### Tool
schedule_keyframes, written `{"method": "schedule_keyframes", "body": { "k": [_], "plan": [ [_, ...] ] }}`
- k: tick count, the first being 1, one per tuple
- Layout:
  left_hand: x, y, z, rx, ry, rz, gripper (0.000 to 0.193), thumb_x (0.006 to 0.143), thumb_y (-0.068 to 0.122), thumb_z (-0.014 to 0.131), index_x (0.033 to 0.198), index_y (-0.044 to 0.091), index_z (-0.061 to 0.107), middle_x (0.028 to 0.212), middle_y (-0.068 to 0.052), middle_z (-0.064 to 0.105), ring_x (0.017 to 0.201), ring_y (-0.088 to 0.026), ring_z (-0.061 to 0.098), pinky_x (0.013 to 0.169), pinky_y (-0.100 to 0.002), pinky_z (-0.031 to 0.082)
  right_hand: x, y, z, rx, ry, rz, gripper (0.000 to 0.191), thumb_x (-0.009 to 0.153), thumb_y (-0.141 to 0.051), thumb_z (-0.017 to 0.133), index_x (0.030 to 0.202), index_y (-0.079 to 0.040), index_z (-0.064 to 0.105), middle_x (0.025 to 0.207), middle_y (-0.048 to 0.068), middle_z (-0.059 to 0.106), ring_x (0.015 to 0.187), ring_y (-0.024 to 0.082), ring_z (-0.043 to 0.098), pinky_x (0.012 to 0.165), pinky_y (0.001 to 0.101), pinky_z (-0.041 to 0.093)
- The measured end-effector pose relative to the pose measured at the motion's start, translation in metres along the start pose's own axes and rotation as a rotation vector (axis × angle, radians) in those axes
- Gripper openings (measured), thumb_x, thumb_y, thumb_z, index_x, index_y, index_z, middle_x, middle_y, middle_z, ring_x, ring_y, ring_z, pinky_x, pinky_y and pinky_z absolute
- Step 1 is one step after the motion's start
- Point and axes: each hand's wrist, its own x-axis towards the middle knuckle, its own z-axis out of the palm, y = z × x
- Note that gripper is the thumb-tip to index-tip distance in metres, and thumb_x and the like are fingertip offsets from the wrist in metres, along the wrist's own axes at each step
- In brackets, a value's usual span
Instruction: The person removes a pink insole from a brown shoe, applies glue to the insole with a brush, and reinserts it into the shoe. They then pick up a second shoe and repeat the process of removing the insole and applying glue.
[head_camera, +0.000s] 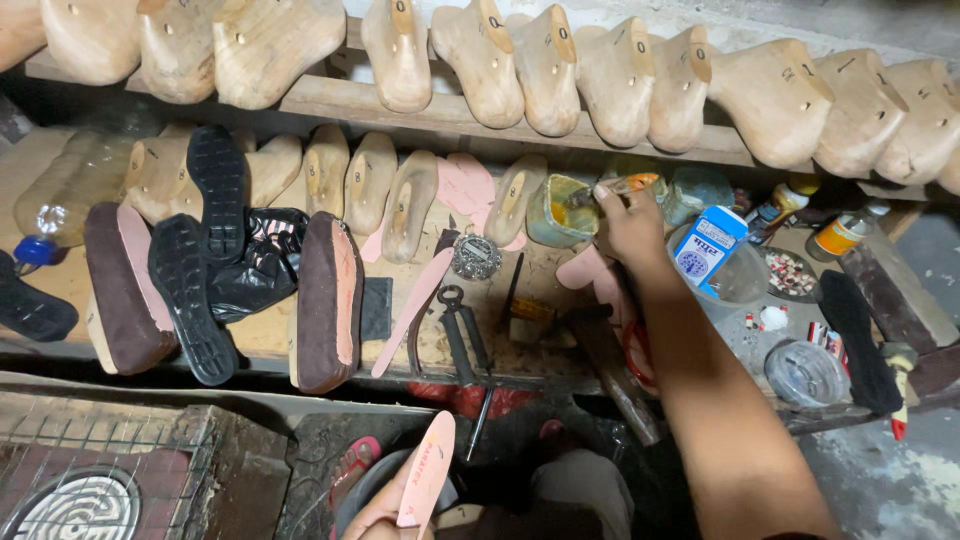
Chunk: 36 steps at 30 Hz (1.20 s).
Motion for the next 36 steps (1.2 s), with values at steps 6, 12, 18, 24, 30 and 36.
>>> {"method": "schedule_keyframes", "body": {
  "k": [6, 12, 18, 24, 30, 36],
  "plan": [
    [-0.021, 0.013, 0.025, 0.046, 0.043, 0.093, 0.084, 0.078, 0.015, 0.048, 0.162, 0.018, 0.041, 0.061, -0.018, 0.062, 0.041, -0.014, 0.049, 0.038, -0.024, 0.037, -0.045, -0.060, -0.019, 0.575, -0.062, 0.243, 0.033, 0.111, -0.024, 0.059, 0.104, 0.007, 0.068, 0.084, 0.018, 0.056, 0.069, 0.022, 0.051, 0.061, 0.0325, 0.040],
    [-0.037, 0.036, 0.066, 0.063, 0.020, 0.200, 0.074, 0.083, 0.015, 0.049, 0.157, 0.013, 0.042, 0.064, -0.018, 0.062, 0.041, -0.014, 0.049, 0.040, -0.023, 0.039, -0.175, -0.171, -0.035, 0.763, -0.388, 0.561, 0.022, 0.091, -0.013, 0.064, 0.110, -0.002, 0.060, 0.095, 0.010, 0.071, 0.079, 0.020, 0.075, 0.066, 0.0345, 0.064],
    [-0.049, 0.040, 0.091, 0.107, 0.043, 0.247, 0.081, 0.078, 0.010, 0.047, 0.159, 0.013, 0.038, 0.098, -0.005, 0.077, 0.052, -0.011, 0.057, 0.039, -0.023, 0.039, -0.256, -0.228, -0.032, 0.484, -0.317, -0.201, 0.011, 0.093, -0.001, 0.071, 0.104, 0.000, 0.071, 0.111, 0.017, 0.071, 0.106, 0.029, 0.071, 0.090, 0.0378, 0.058],
    [-0.056, 0.027, 0.084, 0.150, -0.189, 0.326, 0.079, 0.091, 0.011, 0.049, 0.168, 0.010, 0.031, 0.078, -0.009, 0.057, 0.050, -0.010, 0.053, 0.044, -0.023, 0.041, -0.262, -0.233, -0.045, 0.387, -0.445, -0.216, 0.009, 0.090, -0.002, 0.072, 0.098, -0.002, 0.073, 0.103, 0.013, 0.075, 0.100, 0.026, 0.074, 0.088, 0.0328, 0.060],
    [-0.055, 0.014, 0.062, 0.223, -0.098, 0.187, 0.087, 0.076, 0.010, 0.048, 0.162, 0.012, 0.035, 0.097, -0.011, 0.071, 0.048, -0.010, 0.056, 0.038, -0.023, 0.040, -0.222, -0.208, -0.038, -0.002, -0.148, -0.454, 0.013, 0.089, -0.007, 0.074, 0.102, -0.001, 0.072, 0.106, 0.014, 0.071, 0.098, 0.026, 0.069, 0.088, 0.0331, 0.055],
    [-0.045, 0.003, 0.017, 0.124, -0.304, 0.263, 0.089, 0.088, 0.008, 0.051, 0.172, 0.012, 0.022, 0.091, -0.028, 0.072, 0.059, -0.019, 0.067, 0.045, -0.026, 0.048, -0.152, -0.160, -0.044, 0.385, -0.031, 0.056, 0.018, 0.093, -0.011, 0.075, 0.105, 0.003, 0.072, 0.097, 0.005, 0.072, 0.090, 0.012, 0.065, 0.082, 0.0286, 0.053]
  ]
}}
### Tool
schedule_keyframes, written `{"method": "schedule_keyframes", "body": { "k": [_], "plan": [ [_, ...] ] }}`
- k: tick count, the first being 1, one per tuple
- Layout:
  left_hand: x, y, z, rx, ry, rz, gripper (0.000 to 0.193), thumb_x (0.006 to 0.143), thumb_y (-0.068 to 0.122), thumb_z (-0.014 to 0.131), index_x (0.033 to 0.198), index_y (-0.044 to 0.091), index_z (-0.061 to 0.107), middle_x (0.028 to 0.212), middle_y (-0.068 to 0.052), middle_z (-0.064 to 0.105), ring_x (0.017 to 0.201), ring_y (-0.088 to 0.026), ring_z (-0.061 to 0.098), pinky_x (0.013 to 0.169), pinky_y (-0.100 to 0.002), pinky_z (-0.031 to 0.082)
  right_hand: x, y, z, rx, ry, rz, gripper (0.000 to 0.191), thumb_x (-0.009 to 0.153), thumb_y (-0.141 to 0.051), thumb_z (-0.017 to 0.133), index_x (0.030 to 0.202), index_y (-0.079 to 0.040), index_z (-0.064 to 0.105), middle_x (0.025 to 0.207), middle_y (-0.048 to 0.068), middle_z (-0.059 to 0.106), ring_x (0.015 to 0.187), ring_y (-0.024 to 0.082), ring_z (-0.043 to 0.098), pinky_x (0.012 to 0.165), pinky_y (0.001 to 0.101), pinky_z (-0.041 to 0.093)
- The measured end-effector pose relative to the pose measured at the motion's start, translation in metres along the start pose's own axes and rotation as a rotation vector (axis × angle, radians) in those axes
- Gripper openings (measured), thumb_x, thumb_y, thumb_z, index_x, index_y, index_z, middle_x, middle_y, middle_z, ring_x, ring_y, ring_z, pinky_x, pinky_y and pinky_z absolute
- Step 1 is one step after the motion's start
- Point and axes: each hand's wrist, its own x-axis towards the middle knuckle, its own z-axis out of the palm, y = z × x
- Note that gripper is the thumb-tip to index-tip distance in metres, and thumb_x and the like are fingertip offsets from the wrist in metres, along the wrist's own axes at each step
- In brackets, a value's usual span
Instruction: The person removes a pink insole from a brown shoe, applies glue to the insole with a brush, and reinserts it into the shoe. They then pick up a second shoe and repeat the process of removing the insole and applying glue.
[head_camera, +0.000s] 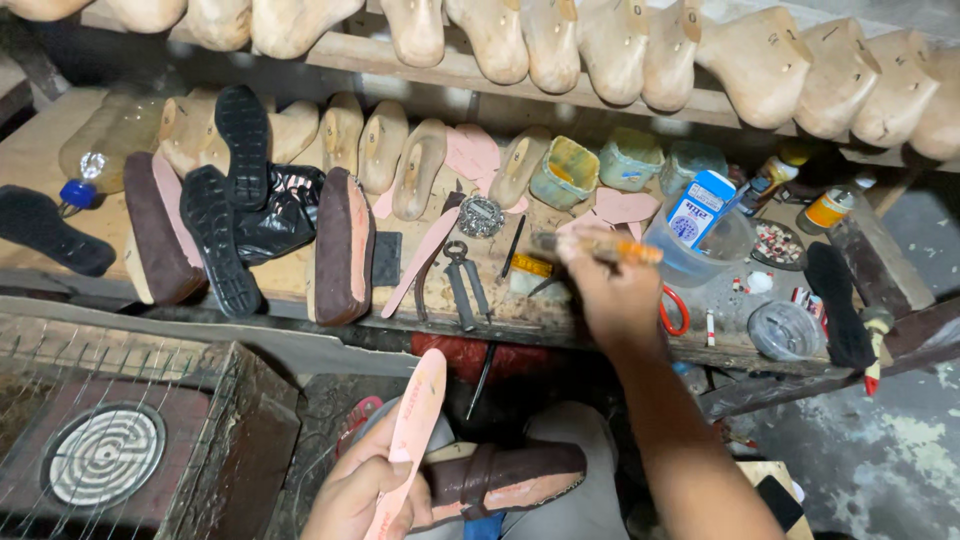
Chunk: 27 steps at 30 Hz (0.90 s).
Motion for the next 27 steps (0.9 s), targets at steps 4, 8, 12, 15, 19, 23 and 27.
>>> {"method": "schedule_keyframes", "body": {
  "k": [4, 8, 12, 15, 19, 23, 27],
  "plan": [
    [0.004, -0.010, -0.021, 0.004, 0.119, -0.136, 0.087, 0.086, 0.008, 0.053, 0.167, 0.013, 0.024, 0.089, -0.025, 0.071, 0.059, -0.018, 0.067, 0.048, -0.026, 0.048, 0.094, 0.058, -0.014, -0.105, 0.127, 0.047, 0.026, 0.092, -0.019, 0.076, 0.108, 0.000, 0.073, 0.091, 0.004, 0.074, 0.081, 0.010, 0.066, 0.074, 0.0265, 0.053],
    [0.023, -0.014, -0.035, -0.033, 0.210, -0.234, 0.084, 0.085, 0.007, 0.054, 0.164, 0.012, 0.026, 0.094, -0.024, 0.070, 0.060, -0.017, 0.066, 0.047, -0.025, 0.047, 0.144, 0.112, -0.016, -0.375, 0.100, 0.130, 0.031, 0.086, -0.026, 0.077, 0.107, -0.004, 0.073, 0.088, 0.011, 0.075, 0.077, 0.019, 0.070, 0.073, 0.0327, 0.053],
    [0.051, -0.014, -0.052, -0.052, 0.260, -0.312, 0.081, 0.084, 0.006, 0.056, 0.160, 0.011, 0.028, 0.099, -0.022, 0.069, 0.061, -0.016, 0.066, 0.047, -0.025, 0.047, 0.166, 0.151, -0.008, -0.611, 0.047, -0.221, 0.028, 0.084, -0.027, 0.082, 0.092, 0.000, 0.076, 0.090, 0.021, 0.067, 0.087, 0.038, 0.065, 0.079, 0.0463, 0.051],
    [0.064, -0.016, -0.063, -0.053, 0.289, -0.348, 0.079, 0.084, 0.005, 0.057, 0.157, 0.010, 0.030, 0.103, -0.021, 0.068, 0.061, -0.015, 0.065, 0.047, -0.024, 0.046, 0.170, 0.176, -0.001, -0.641, 0.100, -0.319, 0.030, 0.080, -0.026, 0.082, 0.088, 0.002, 0.075, 0.091, 0.021, 0.064, 0.088, 0.041, 0.061, 0.079, 0.0495, 0.048],
    [0.063, -0.028, -0.069, -0.058, 0.315, -0.371, 0.076, 0.083, 0.005, 0.059, 0.154, 0.010, 0.032, 0.108, -0.019, 0.067, 0.062, -0.014, 0.065, 0.047, -0.024, 0.045, 0.166, 0.195, 0.003, -0.670, 0.027, -0.160, 0.032, 0.081, -0.028, 0.081, 0.087, 0.002, 0.073, 0.094, 0.022, 0.063, 0.088, 0.041, 0.062, 0.081, 0.0486, 0.050],
    [0.064, -0.039, -0.078, -0.049, 0.340, -0.362, 0.073, 0.082, 0.004, 0.061, 0.150, 0.009, 0.034, 0.113, -0.017, 0.066, 0.063, -0.013, 0.064, 0.047, -0.023, 0.044, 0.159, 0.188, 0.006, -0.630, -0.043, -0.049, 0.034, 0.085, -0.030, 0.079, 0.093, 0.002, 0.071, 0.097, 0.021, 0.066, 0.090, 0.040, 0.064, 0.081, 0.0462, 0.051],
    [0.057, -0.043, -0.085, -0.019, 0.387, -0.347, 0.070, 0.082, 0.003, 0.062, 0.146, 0.008, 0.037, 0.118, -0.016, 0.066, 0.064, -0.012, 0.064, 0.047, -0.023, 0.044, 0.152, 0.160, 0.011, -0.490, -0.061, 0.136, 0.035, 0.089, -0.033, 0.075, 0.108, -0.003, 0.072, 0.098, 0.018, 0.073, 0.092, 0.035, 0.069, 0.083, 0.0410, 0.052]
  ]
}}
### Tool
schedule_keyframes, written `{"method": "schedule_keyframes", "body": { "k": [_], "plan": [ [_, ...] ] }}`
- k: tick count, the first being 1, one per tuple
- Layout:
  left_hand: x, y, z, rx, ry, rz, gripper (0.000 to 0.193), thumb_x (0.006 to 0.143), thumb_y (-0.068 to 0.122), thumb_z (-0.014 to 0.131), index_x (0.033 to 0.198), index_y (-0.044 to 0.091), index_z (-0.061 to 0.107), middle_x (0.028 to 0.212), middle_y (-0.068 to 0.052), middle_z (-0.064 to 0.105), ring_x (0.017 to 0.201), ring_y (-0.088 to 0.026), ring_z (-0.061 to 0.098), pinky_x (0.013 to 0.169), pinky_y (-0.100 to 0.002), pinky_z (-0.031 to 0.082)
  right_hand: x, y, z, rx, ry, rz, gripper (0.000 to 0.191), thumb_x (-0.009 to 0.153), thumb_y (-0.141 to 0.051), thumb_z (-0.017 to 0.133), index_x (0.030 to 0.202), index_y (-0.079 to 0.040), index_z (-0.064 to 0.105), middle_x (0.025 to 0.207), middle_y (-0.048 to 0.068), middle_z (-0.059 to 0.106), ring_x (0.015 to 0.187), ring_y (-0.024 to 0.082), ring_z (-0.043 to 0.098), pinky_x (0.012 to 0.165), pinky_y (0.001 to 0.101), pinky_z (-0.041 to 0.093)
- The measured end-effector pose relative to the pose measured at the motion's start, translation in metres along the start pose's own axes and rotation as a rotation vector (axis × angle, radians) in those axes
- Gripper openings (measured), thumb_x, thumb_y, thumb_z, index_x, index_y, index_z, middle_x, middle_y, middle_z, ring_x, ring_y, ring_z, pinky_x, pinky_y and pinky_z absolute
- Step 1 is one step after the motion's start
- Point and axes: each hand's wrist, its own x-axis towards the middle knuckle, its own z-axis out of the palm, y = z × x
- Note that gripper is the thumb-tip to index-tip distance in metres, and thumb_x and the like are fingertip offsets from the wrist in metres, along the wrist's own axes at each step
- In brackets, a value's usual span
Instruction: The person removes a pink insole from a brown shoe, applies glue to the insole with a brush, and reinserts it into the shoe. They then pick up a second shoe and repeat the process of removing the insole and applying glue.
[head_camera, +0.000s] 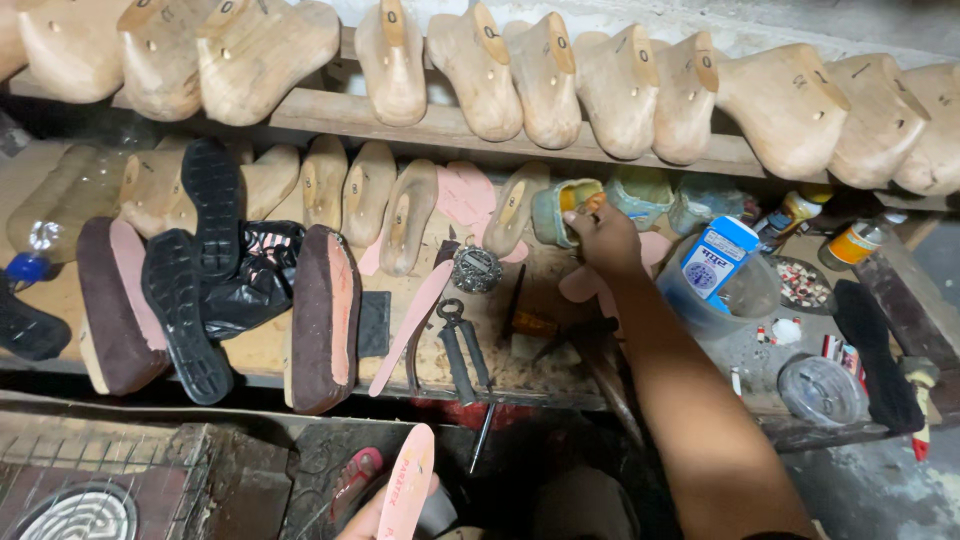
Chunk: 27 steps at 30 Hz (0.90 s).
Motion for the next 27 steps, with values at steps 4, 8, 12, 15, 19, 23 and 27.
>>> {"method": "schedule_keyframes", "body": {
  "k": [4, 8, 12, 15, 19, 23, 27],
  "plan": [
    [-0.015, 0.007, 0.009, 0.067, 0.166, 0.107, 0.067, 0.081, 0.002, 0.064, 0.143, 0.007, 0.039, 0.124, -0.014, 0.065, 0.065, -0.011, 0.063, 0.046, -0.022, 0.043, -0.021, -0.042, -0.012, 0.183, 0.090, -0.074, 0.028, 0.093, -0.027, 0.073, 0.109, -0.005, 0.072, 0.101, 0.013, 0.076, 0.091, 0.027, 0.073, 0.084, 0.0357, 0.054],
    [-0.030, 0.035, 0.047, 0.085, 0.425, 0.421, 0.064, 0.080, 0.001, 0.066, 0.139, 0.006, 0.041, 0.129, -0.012, 0.064, 0.066, -0.010, 0.063, 0.046, -0.022, 0.042, -0.080, -0.092, -0.037, 0.349, -0.057, 0.257, 0.026, 0.091, -0.025, 0.071, 0.112, -0.009, 0.070, 0.096, 0.008, 0.073, 0.077, 0.028, 0.069, 0.070, 0.0371, 0.056],
    [-0.043, 0.061, 0.095, 0.069, 0.399, 0.605, 0.061, 0.080, 0.000, 0.067, 0.135, 0.006, 0.043, 0.134, -0.011, 0.063, 0.067, -0.009, 0.062, 0.046, -0.021, 0.041, -0.174, -0.146, -0.052, -0.080, -0.016, -0.701, 0.011, 0.092, -0.011, 0.065, 0.101, -0.008, 0.070, 0.106, 0.009, 0.071, 0.101, 0.031, 0.064, 0.092, 0.0417, 0.051],
    [-0.046, 0.070, 0.123, 0.063, 0.302, 0.648, 0.059, 0.080, 0.002, 0.068, 0.133, 0.006, 0.044, 0.138, -0.008, 0.060, 0.069, -0.008, 0.064, 0.045, -0.021, 0.040, -0.224, -0.179, -0.052, -0.152, -0.015, -0.796, 0.012, 0.084, -0.015, 0.071, 0.094, -0.009, 0.066, 0.102, 0.008, 0.069, 0.096, 0.032, 0.065, 0.083, 0.0446, 0.050],
    [-0.049, 0.065, 0.133, 0.112, 0.227, 0.728, 0.054, 0.082, 0.001, 0.074, 0.125, -0.003, 0.041, 0.126, -0.021, 0.068, 0.070, -0.009, 0.060, 0.051, -0.021, 0.042, -0.257, -0.194, -0.061, -0.026, -0.011, -0.668, 0.018, 0.085, -0.017, 0.077, 0.099, -0.010, 0.068, 0.097, 0.008, 0.067, 0.089, 0.031, 0.065, 0.077, 0.0440, 0.050],
    [-0.055, 0.050, 0.130, 0.448, 0.274, 0.830, 0.075, 0.074, 0.002, 0.085, 0.132, 0.000, 0.038, 0.100, -0.013, 0.063, 0.072, -0.008, 0.061, 0.059, -0.021, 0.052, -0.266, -0.185, -0.063, -0.018, -0.012, -0.655, 0.018, 0.083, -0.017, 0.078, 0.097, -0.011, 0.067, 0.094, 0.006, 0.069, 0.087, 0.030, 0.067, 0.076, 0.0431, 0.051],
    [-0.062, 0.056, 0.117, 0.507, 0.293, 0.818, 0.062, 0.080, 0.007, 0.082, 0.126, -0.003, 0.042, 0.074, -0.008, 0.062, 0.063, -0.007, 0.061, 0.060, -0.020, 0.050, -0.271, -0.168, -0.071, 0.248, -0.172, -0.529, 0.014, 0.089, -0.010, 0.072, 0.102, -0.007, 0.066, 0.105, 0.007, 0.073, 0.098, 0.023, 0.069, 0.088, 0.0356, 0.055]
  ]
}}
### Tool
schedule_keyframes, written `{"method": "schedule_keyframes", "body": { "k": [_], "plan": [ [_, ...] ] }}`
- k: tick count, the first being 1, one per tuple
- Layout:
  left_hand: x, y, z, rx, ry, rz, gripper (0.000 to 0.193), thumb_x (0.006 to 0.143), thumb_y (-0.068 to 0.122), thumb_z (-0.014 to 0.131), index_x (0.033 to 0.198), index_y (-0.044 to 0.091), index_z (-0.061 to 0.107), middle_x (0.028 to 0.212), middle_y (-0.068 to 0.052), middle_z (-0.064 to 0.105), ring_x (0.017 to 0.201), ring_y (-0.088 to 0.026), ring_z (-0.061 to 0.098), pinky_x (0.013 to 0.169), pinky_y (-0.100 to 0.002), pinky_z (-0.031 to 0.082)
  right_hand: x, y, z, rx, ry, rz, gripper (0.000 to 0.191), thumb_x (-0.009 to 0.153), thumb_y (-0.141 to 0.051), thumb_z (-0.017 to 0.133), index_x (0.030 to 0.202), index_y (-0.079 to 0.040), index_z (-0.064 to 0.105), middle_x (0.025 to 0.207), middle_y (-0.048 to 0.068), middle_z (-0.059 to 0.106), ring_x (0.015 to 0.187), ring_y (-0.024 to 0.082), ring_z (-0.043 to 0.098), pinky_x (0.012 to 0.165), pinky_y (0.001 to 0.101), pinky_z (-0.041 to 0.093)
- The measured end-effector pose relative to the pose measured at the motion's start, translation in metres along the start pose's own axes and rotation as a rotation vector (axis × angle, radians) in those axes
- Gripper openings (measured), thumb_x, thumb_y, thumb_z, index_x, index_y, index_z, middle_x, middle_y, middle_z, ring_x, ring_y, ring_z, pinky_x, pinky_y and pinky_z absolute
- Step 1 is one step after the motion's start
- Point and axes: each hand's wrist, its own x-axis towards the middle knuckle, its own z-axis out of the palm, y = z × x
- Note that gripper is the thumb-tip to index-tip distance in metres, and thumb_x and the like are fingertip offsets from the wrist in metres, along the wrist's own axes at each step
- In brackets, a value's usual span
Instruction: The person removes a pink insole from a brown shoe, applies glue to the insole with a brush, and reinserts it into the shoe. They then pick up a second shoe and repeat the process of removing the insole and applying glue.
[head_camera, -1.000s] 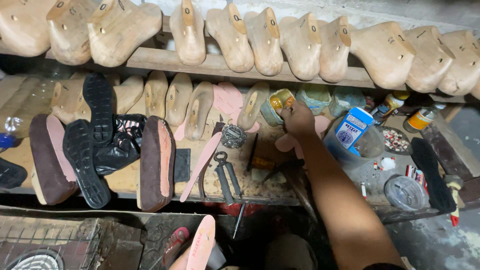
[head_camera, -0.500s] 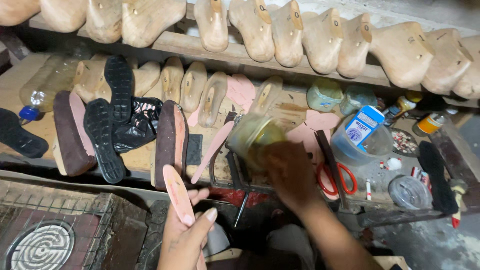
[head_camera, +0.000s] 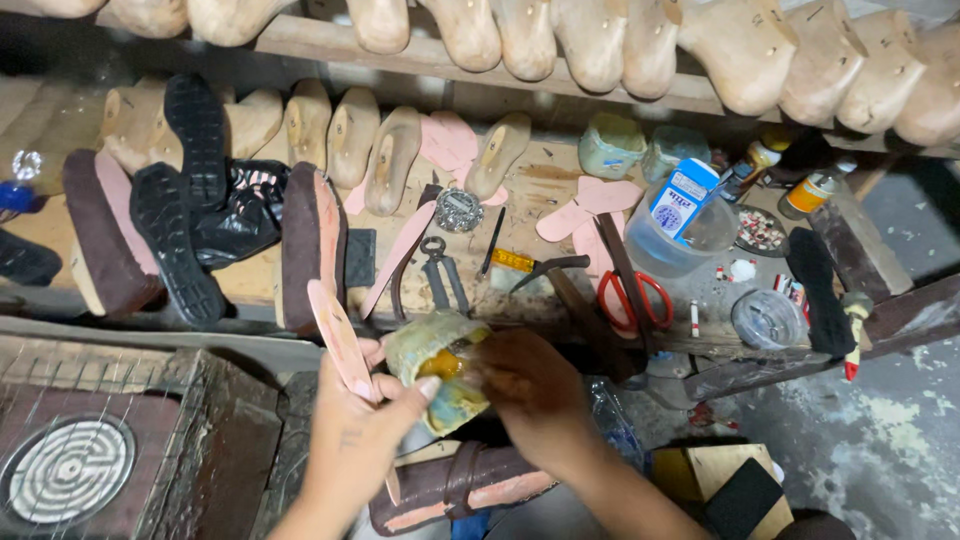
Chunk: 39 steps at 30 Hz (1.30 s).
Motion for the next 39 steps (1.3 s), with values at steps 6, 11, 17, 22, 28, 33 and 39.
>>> {"method": "schedule_keyframes", "body": {
  "k": [6, 11, 17, 22, 28, 33, 39],
  "plan": [
    [0.009, 0.011, -0.022, -0.156, 0.083, -0.250, 0.059, 0.078, 0.013, 0.079, 0.126, -0.001, 0.049, 0.077, -0.002, 0.065, 0.053, -0.007, 0.047, 0.044, -0.022, 0.038, -0.014, -0.008, -0.028, 0.469, 0.080, 0.433, 0.023, 0.090, -0.003, 0.069, 0.112, 0.000, 0.070, 0.105, 0.007, 0.072, 0.096, 0.013, 0.067, 0.085, 0.0291, 0.054],
    [0.004, 0.012, -0.014, -0.075, 0.039, -0.198, 0.060, 0.078, 0.014, 0.080, 0.126, 0.000, 0.048, 0.072, -0.005, 0.067, 0.051, -0.007, 0.050, 0.044, -0.023, 0.039, -0.006, -0.013, -0.013, 0.168, 0.069, 0.182, 0.024, 0.088, -0.009, 0.076, 0.112, -0.007, 0.070, 0.106, 0.007, 0.068, 0.098, 0.020, 0.067, 0.086, 0.0315, 0.055],
    [0.002, 0.008, -0.007, -0.110, 0.036, -0.202, 0.060, 0.078, 0.015, 0.081, 0.125, -0.001, 0.047, 0.071, -0.007, 0.068, 0.051, -0.008, 0.052, 0.043, -0.024, 0.039, 0.000, -0.005, 0.004, -0.246, -0.039, -0.003, 0.032, 0.079, -0.012, 0.082, 0.109, -0.011, 0.073, 0.101, 0.007, 0.062, 0.098, 0.031, 0.057, 0.087, 0.0412, 0.047],
    [0.013, 0.001, -0.007, -0.065, 0.082, -0.217, 0.059, 0.079, 0.017, 0.082, 0.126, 0.000, 0.050, 0.081, -0.006, 0.066, 0.056, -0.010, 0.053, 0.044, -0.024, 0.040, -0.007, 0.004, 0.007, -0.079, 0.033, 0.036, 0.025, 0.083, -0.010, 0.079, 0.108, -0.010, 0.074, 0.104, 0.007, 0.065, 0.101, 0.027, 0.059, 0.091, 0.0373, 0.048],
    [0.060, -0.019, 0.022, -0.128, 0.062, -0.214, 0.049, 0.080, 0.023, 0.078, 0.119, 0.003, 0.056, 0.092, -0.003, 0.072, 0.070, -0.009, 0.065, 0.051, -0.024, 0.045, 0.020, 0.060, -0.031, 0.065, 0.276, 0.128, 0.019, 0.098, -0.009, 0.066, 0.116, -0.004, 0.071, 0.113, 0.007, 0.065, 0.105, 0.017, 0.062, 0.095, 0.0312, 0.051],
    [0.128, -0.049, 0.074, -0.290, 0.031, -0.230, 0.038, 0.088, 0.023, 0.079, 0.113, 0.001, 0.062, 0.086, -0.005, 0.067, 0.072, -0.012, 0.065, 0.058, -0.023, 0.051, 0.061, 0.117, -0.034, 0.650, 0.289, 0.678, 0.027, 0.100, -0.020, 0.060, 0.119, -0.003, 0.068, 0.108, 0.004, 0.068, 0.095, 0.011, 0.064, 0.081, 0.0259, 0.054],
    [0.190, -0.075, 0.130, -0.373, -0.004, -0.396, 0.035, 0.086, 0.022, 0.079, 0.104, -0.003, 0.063, 0.087, -0.008, 0.068, 0.070, -0.014, 0.069, 0.066, -0.031, 0.064, 0.075, 0.174, -0.041, 0.653, 0.254, 0.677, 0.025, 0.101, -0.026, 0.058, 0.099, -0.004, 0.069, 0.084, -0.003, 0.064, 0.073, 0.007, 0.057, 0.066, 0.0241, 0.048]
  ]
}}
